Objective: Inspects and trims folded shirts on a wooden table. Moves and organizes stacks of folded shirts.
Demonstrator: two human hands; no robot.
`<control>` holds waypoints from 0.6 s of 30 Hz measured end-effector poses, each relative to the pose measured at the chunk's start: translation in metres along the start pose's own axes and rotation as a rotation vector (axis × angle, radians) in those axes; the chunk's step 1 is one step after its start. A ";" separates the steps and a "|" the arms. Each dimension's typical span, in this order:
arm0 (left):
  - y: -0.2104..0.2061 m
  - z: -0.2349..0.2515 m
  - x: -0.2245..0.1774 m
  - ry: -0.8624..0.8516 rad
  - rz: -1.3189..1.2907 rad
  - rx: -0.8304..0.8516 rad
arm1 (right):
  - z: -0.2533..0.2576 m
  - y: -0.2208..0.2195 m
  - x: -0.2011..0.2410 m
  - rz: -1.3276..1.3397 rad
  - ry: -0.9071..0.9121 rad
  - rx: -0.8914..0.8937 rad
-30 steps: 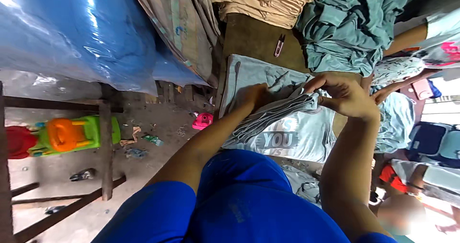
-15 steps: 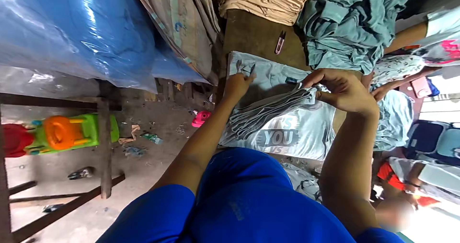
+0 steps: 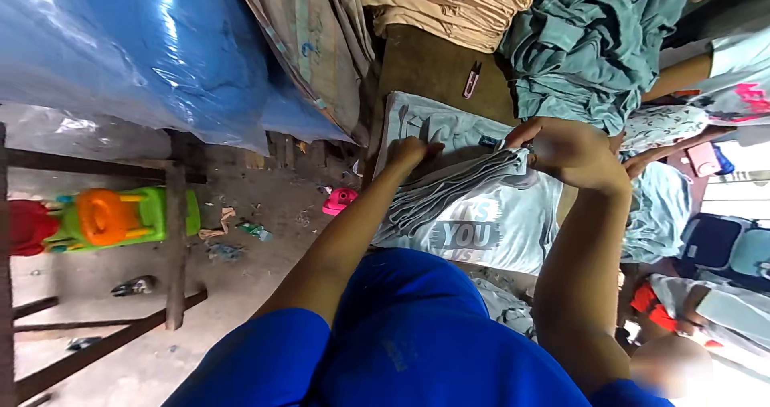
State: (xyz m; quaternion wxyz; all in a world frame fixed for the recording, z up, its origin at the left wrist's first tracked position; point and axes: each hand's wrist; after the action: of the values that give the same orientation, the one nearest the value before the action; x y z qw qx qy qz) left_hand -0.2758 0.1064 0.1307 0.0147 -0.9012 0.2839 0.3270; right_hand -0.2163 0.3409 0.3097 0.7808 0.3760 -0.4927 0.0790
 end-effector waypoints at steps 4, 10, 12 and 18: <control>0.003 -0.014 -0.013 0.007 -0.136 0.165 | 0.000 0.000 0.001 0.002 0.013 -0.004; 0.011 -0.009 -0.009 -0.069 -0.991 0.206 | -0.001 0.002 -0.005 0.018 0.038 -0.022; 0.026 -0.001 -0.013 -0.147 -1.041 0.093 | 0.006 0.002 -0.006 -0.006 0.055 -0.007; 0.041 -0.051 -0.050 -0.418 -0.637 0.130 | 0.049 -0.007 -0.047 -0.071 0.032 -0.045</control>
State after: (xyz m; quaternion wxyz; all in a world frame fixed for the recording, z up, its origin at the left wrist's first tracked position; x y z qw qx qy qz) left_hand -0.2986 0.0857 0.2074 0.2302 -0.8553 0.0007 0.4642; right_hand -0.2719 0.3153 0.2785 0.7990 0.3744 -0.4683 0.0463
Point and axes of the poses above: each hand's wrist, its own z-axis towards the middle knuckle, its own y-axis out of the back of the hand, x = y × z, and after that the axes turned 15 degrees about y, right-handed
